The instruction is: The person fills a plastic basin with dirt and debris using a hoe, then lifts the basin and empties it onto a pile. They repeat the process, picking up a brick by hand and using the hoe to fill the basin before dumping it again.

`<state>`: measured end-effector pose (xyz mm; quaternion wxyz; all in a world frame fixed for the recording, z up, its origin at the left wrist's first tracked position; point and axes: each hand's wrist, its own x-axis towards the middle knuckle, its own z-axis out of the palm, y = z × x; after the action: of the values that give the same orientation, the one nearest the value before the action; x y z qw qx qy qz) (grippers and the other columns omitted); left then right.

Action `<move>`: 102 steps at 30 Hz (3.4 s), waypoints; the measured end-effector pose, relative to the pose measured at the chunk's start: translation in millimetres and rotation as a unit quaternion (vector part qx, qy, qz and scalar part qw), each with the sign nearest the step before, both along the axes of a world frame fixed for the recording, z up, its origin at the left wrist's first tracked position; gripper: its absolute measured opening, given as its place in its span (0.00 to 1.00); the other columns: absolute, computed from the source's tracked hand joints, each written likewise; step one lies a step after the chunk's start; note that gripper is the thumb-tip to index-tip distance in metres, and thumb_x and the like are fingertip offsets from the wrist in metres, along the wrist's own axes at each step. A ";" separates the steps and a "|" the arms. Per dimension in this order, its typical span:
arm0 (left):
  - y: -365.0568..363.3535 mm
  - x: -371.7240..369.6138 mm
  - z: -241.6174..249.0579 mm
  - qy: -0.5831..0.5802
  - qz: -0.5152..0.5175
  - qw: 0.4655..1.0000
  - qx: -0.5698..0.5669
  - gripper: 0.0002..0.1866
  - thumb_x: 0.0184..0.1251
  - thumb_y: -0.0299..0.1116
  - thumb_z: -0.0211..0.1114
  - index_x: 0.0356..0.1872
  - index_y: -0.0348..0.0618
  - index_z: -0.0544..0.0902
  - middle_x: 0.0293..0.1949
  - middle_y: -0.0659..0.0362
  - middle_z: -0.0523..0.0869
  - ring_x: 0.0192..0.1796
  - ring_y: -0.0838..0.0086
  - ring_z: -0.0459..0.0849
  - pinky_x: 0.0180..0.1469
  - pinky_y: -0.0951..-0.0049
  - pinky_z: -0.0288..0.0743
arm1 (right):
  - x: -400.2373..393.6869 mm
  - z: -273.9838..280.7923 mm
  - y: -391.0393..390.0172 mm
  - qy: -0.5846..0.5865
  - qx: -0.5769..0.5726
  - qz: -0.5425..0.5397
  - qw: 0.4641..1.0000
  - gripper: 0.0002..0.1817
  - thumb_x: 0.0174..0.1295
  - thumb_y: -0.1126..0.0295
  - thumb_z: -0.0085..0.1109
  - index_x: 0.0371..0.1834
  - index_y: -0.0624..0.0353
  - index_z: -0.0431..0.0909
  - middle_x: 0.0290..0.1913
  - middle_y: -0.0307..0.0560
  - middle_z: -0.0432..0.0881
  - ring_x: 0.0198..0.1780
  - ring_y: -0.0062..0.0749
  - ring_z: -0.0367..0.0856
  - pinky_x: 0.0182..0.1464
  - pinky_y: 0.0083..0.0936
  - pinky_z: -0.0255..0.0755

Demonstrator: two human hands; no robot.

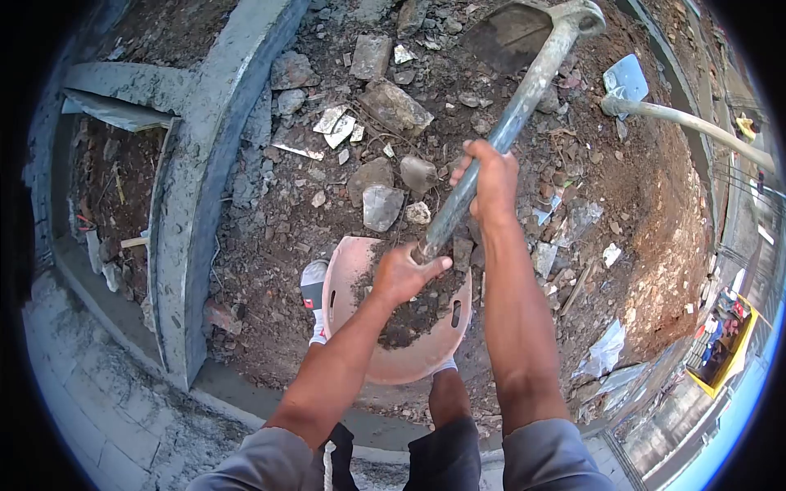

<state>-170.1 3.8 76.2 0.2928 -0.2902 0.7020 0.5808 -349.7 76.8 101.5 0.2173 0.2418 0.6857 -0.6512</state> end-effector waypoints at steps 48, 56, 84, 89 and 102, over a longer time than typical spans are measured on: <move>184.2 0.2 -71.2 -0.037 0.321 0.930 0.177 0.16 0.56 0.38 0.72 0.31 0.35 0.79 0.18 0.61 0.78 0.17 0.76 0.75 0.21 0.72 0.70 | -7.1 -108.4 59.4 -0.114 0.179 0.286 0.934 0.08 0.54 0.71 0.59 0.33 0.65 0.75 0.22 0.42 0.75 0.20 0.25 0.74 0.22 0.24 0.73; 224.7 112.4 -16.3 -0.097 0.319 0.930 0.153 0.13 0.56 0.35 0.71 0.33 0.38 0.78 0.18 0.64 0.76 0.15 0.80 0.72 0.17 0.76 0.67 | 88.1 -77.9 99.6 -0.270 0.149 0.214 0.927 0.09 0.51 0.72 0.60 0.31 0.67 0.76 0.23 0.45 0.75 0.18 0.30 0.75 0.20 0.29 0.72; 171.6 -10.9 -35.1 0.034 0.171 0.982 0.072 0.16 0.54 0.41 0.74 0.36 0.40 0.82 0.27 0.61 0.84 0.27 0.77 0.79 0.33 0.71 0.75 | -31.8 -6.2 89.9 -0.023 0.054 0.103 0.993 0.09 0.50 0.72 0.60 0.30 0.67 0.75 0.21 0.45 0.75 0.17 0.28 0.74 0.18 0.25 0.70; 246.0 23.9 -77.3 -0.077 0.254 0.934 0.240 0.16 0.55 0.41 0.72 0.32 0.38 0.81 0.22 0.61 0.81 0.19 0.76 0.75 0.25 0.71 0.71 | 3.5 -76.0 142.0 -0.108 0.190 0.157 0.963 0.10 0.50 0.70 0.61 0.30 0.66 0.76 0.21 0.46 0.75 0.18 0.30 0.74 0.20 0.29 0.70; 161.7 167.3 -4.7 -0.166 -0.038 0.985 -0.034 0.24 0.52 0.47 0.71 0.44 0.38 0.83 0.36 0.45 0.87 0.40 0.58 0.87 0.45 0.62 0.77 | 140.8 -63.4 157.4 -0.283 0.015 -0.061 0.957 0.08 0.49 0.69 0.59 0.27 0.62 0.75 0.20 0.46 0.73 0.16 0.33 0.73 0.19 0.31 0.71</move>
<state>-2.8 165.5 71.5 0.4172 -0.3657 0.6734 0.4886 -208.9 234.1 38.1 0.3588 0.4605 0.5903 -0.5575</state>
